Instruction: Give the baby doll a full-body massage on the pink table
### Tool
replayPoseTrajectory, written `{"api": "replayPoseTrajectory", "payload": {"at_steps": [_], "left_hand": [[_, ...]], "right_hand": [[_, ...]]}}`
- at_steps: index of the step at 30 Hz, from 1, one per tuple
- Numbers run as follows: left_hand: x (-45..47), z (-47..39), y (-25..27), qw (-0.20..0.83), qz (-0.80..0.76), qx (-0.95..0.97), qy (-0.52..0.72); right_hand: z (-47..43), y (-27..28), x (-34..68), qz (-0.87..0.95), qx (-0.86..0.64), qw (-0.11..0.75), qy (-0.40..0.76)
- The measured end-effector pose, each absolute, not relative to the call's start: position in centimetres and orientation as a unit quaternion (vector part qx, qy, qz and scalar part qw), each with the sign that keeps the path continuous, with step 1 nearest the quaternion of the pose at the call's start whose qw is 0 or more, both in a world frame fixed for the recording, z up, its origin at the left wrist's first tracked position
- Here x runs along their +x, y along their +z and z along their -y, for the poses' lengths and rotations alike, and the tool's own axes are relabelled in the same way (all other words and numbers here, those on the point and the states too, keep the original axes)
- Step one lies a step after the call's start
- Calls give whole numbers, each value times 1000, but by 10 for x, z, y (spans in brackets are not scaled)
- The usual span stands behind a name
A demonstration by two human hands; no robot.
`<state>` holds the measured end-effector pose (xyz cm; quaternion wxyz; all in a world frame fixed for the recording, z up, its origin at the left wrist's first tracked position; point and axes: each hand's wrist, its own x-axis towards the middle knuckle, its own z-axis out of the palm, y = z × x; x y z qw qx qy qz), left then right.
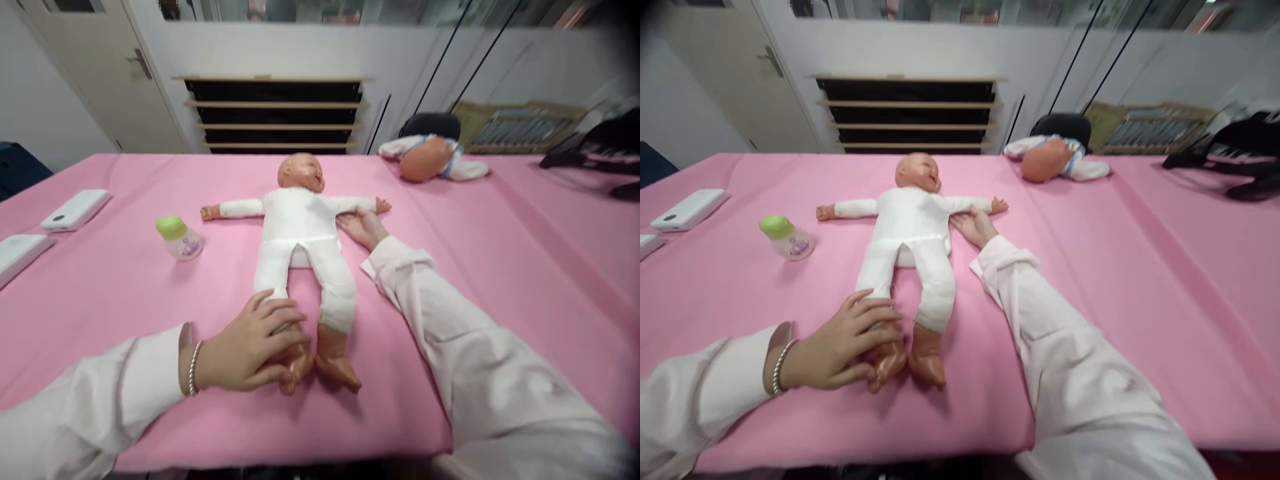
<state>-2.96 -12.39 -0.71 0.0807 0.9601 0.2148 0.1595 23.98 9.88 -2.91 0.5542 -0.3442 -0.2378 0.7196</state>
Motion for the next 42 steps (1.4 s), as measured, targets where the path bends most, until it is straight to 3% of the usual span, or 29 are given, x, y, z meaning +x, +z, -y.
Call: {"api": "replayPoseTrajectory", "payload": {"at_steps": [10, 21, 26, 32, 42], "left_hand": [[-29, 128, -7, 50, -125, 976, 172], [-23, 136, -6, 37, -140, 979, 144], [-18, 145, -4, 13, -201, 969, 141], [-13, 166, -5, -17, -343, 910, 234], [-16, 176, -9, 57, -417, 879, 222]], "right_hand": [[-99, -33, 246, 232, -328, 551, 732], [-100, -35, 247, 231, -324, 560, 726], [-104, -33, 255, 205, -345, 594, 697], [-112, -31, 281, 170, -380, 661, 625], [-112, -30, 284, 154, -376, 731, 548]]}}
